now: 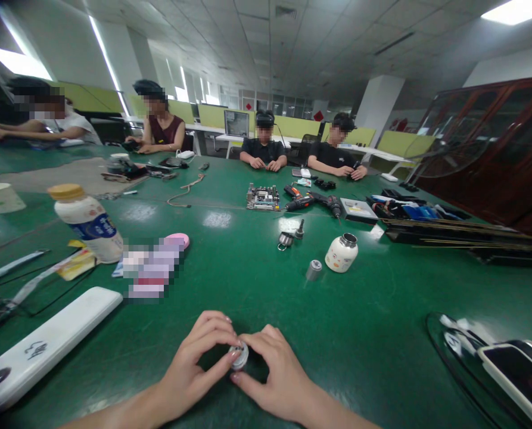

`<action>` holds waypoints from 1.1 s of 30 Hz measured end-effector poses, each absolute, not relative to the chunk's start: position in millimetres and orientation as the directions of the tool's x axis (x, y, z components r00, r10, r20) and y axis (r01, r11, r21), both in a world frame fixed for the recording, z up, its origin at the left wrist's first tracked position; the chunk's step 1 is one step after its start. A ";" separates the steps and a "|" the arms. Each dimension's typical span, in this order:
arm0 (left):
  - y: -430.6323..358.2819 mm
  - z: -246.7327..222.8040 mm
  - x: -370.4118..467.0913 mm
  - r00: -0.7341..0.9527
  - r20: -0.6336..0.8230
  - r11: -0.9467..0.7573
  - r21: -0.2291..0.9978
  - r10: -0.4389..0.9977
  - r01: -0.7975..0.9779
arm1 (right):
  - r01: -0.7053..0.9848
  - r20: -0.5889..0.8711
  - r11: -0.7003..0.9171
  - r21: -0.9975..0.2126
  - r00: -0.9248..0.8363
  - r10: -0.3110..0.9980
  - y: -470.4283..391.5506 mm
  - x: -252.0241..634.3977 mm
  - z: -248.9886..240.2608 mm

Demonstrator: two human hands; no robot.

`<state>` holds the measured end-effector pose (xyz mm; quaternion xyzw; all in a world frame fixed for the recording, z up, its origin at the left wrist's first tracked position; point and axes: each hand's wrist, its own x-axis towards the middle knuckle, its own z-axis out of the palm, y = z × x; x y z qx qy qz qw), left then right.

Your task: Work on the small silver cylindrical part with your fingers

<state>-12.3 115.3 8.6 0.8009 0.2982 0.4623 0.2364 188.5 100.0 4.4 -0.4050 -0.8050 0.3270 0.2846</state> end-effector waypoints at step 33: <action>114.1 14.6 -13.1 0.406 0.546 -0.670 0.683 0.733 0.291 | 0.451 0.256 0.503 -0.737 -0.502 0.826 100.1 188.5 5.4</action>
